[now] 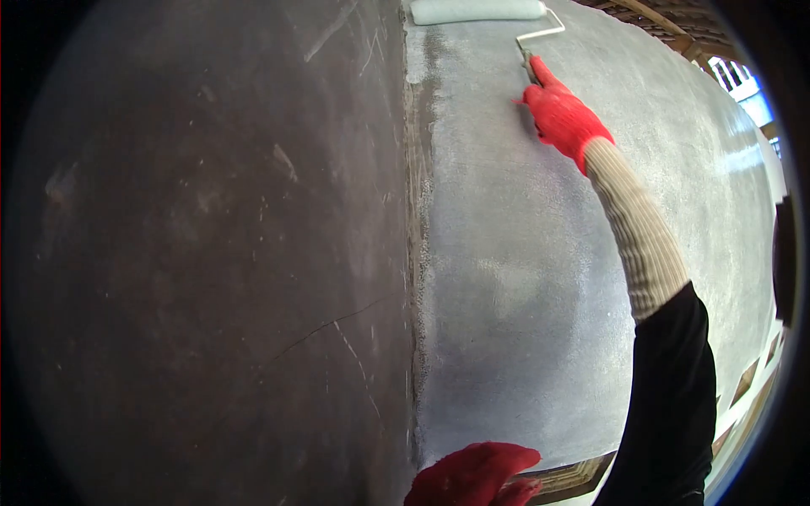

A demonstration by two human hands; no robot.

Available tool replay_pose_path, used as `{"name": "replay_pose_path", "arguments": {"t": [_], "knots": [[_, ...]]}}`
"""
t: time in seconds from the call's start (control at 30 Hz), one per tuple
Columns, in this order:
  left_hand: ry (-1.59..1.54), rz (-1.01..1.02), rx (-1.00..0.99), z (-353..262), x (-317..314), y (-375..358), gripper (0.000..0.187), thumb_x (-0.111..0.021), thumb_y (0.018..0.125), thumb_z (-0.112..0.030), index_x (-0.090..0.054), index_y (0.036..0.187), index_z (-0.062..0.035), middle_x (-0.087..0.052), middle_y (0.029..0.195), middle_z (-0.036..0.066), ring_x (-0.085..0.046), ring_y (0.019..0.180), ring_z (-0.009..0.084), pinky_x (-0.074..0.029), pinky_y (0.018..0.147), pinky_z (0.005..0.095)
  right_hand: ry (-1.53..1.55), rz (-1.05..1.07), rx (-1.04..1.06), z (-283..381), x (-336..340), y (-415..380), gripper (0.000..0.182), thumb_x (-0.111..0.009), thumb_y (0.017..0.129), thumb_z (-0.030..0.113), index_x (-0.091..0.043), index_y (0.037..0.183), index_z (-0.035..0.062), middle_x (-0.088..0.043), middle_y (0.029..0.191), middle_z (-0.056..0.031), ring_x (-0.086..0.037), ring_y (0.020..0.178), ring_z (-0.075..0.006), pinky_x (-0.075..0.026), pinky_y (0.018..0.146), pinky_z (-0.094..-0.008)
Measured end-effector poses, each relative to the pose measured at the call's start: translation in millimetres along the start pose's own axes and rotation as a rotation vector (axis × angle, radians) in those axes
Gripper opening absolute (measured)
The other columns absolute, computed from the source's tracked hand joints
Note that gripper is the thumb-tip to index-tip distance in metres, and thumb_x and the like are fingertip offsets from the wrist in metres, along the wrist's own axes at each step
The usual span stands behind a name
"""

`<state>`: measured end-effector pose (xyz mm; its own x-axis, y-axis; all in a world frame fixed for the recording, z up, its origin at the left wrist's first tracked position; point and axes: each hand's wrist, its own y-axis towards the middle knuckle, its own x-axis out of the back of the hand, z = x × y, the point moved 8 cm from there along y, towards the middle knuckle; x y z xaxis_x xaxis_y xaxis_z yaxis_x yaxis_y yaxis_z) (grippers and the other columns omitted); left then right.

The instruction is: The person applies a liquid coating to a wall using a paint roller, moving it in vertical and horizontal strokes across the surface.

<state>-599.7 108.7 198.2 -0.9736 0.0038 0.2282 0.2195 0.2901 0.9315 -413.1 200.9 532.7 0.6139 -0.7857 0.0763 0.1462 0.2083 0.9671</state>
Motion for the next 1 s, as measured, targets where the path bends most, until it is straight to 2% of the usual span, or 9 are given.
{"name": "replay_pose_path", "arguments": {"t": [0.2, 0.23, 0.33, 0.47, 0.6, 0.8, 0.83, 0.9, 1.0], "knots": [[-0.009, -0.073, -0.029, -1.2, 10.9, 2.8, 0.017, -0.062, 0.079, -0.006, -0.062, 0.095, -0.0014, -0.062, 0.088, 0.017, -0.061, 0.08, 0.0352, -0.049, 0.07, 0.038, -0.269, -0.036, 0.182, 14.1, -2.0, 6.2, 0.062, -0.042, 0.088, 0.018, -0.024, 0.148, 0.0185, -0.061, 0.08, -0.0124, -0.055, 0.06, -0.0192, -0.046, 0.062, -0.0342], [-0.013, -0.072, -0.029, -0.3, 9.7, 2.4, 0.017, -0.062, 0.079, -0.006, -0.062, 0.095, -0.0014, -0.062, 0.088, 0.017, -0.061, 0.08, 0.0352, -0.049, 0.07, 0.038, -0.117, 0.029, -0.007, 14.9, 5.2, -35.8, 0.062, -0.04, 0.089, 0.018, -0.023, 0.148, 0.0186, -0.064, 0.094, -0.0141, -0.055, 0.06, -0.0206, -0.049, 0.066, -0.0347], [-0.093, -0.075, -0.146, -18.9, 8.0, 2.8, 0.018, -0.063, 0.078, -0.007, -0.062, 0.095, -0.0017, -0.062, 0.087, 0.017, -0.061, 0.079, 0.0352, -0.049, 0.07, 0.0386, -0.029, 0.063, -0.091, -15.0, 3.8, -87.3, 0.06, -0.039, 0.091, 0.017, -0.022, 0.148, 0.0131, -0.064, 0.099, -0.0191, -0.061, 0.069, -0.0222, -0.048, 0.072, -0.0384], [0.009, 0.072, -0.017, -19.4, -9.8, 4.2, 0.018, -0.064, 0.077, -0.007, -0.062, 0.094, -0.002, -0.062, 0.086, 0.017, -0.061, 0.079, 0.0356, -0.049, 0.069, 0.0398, -0.025, 0.032, -0.091, -17.4, 1.3, -69.2, 0.061, -0.037, 0.09, 0.022, -0.022, 0.149, 0.0192, -0.063, 0.105, -0.0169, -0.055, 0.061, -0.0215, -0.05, 0.069, -0.036], [-0.009, 0.048, 0.003, -10.8, -10.6, -2.9, 0.017, -0.065, 0.077, -0.008, -0.061, 0.093, -0.0026, -0.062, 0.086, 0.016, -0.061, 0.078, 0.0361, -0.049, 0.069, 0.0405, -0.067, 0.001, -0.013, -0.1, -6.5, -46.2, 0.06, -0.036, 0.091, 0.023, -0.022, 0.149, 0.0183, -0.063, 0.107, -0.0179, -0.058, 0.065, -0.0212, -0.049, 0.071, -0.0366], [0.037, -0.015, -0.037, -10.2, -12.7, -1.9, 0.016, -0.065, 0.078, -0.008, -0.062, 0.093, -0.0028, -0.062, 0.086, 0.016, -0.061, 0.077, 0.036, -0.049, 0.067, 0.0404, -0.229, -0.164, 0.227, -57.7, -4.3, -92.6, 0.059, -0.036, 0.091, 0.019, -0.024, 0.149, 0.0193, -0.061, 0.115, -0.0199, -0.06, 0.068, -0.0209, -0.05, 0.071, -0.0343], [0.044, -0.009, -0.034, -8.1, -13.8, -0.4, 0.016, -0.065, 0.078, -0.008, -0.062, 0.093, -0.0028, -0.062, 0.086, 0.016, -0.061, 0.077, 0.036, -0.049, 0.067, 0.0404, -0.223, -0.166, 0.22, -43.1, -1.3, -90.4, 0.059, -0.036, 0.091, 0.019, -0.024, 0.149, 0.0193, -0.061, 0.115, -0.0199, -0.06, 0.068, -0.0209, -0.05, 0.071, -0.0343], [0.04, -0.009, -0.083, -8.7, -15.4, 2.8, 0.015, -0.065, 0.08, -0.008, -0.062, 0.093, -0.0031, -0.062, 0.086, 0.016, -0.061, 0.077, 0.0358, -0.049, 0.067, 0.0397, -0.167, 0.007, -0.026, -14.2, -2.6, -71.2, 0.06, -0.036, 0.091, 0.019, -0.022, 0.149, 0.0186, -0.058, 0.119, -0.0212, -0.06, 0.073, -0.0211, -0.05, 0.072, -0.0335], [0.041, -0.054, -0.074, -6.2, -10.0, -1.6, 0.015, -0.065, 0.079, -0.007, -0.062, 0.094, -0.0033, -0.062, 0.086, 0.015, -0.061, 0.078, 0.0355, -0.049, 0.067, 0.0391, -0.156, -0.04, 0.008, -7.0, -14.3, -38.6, 0.06, -0.036, 0.091, 0.02, -0.02, 0.149, 0.0176, -0.056, 0.121, -0.0219, -0.06, 0.075, -0.0208, -0.05, 0.072, -0.0334]]}}
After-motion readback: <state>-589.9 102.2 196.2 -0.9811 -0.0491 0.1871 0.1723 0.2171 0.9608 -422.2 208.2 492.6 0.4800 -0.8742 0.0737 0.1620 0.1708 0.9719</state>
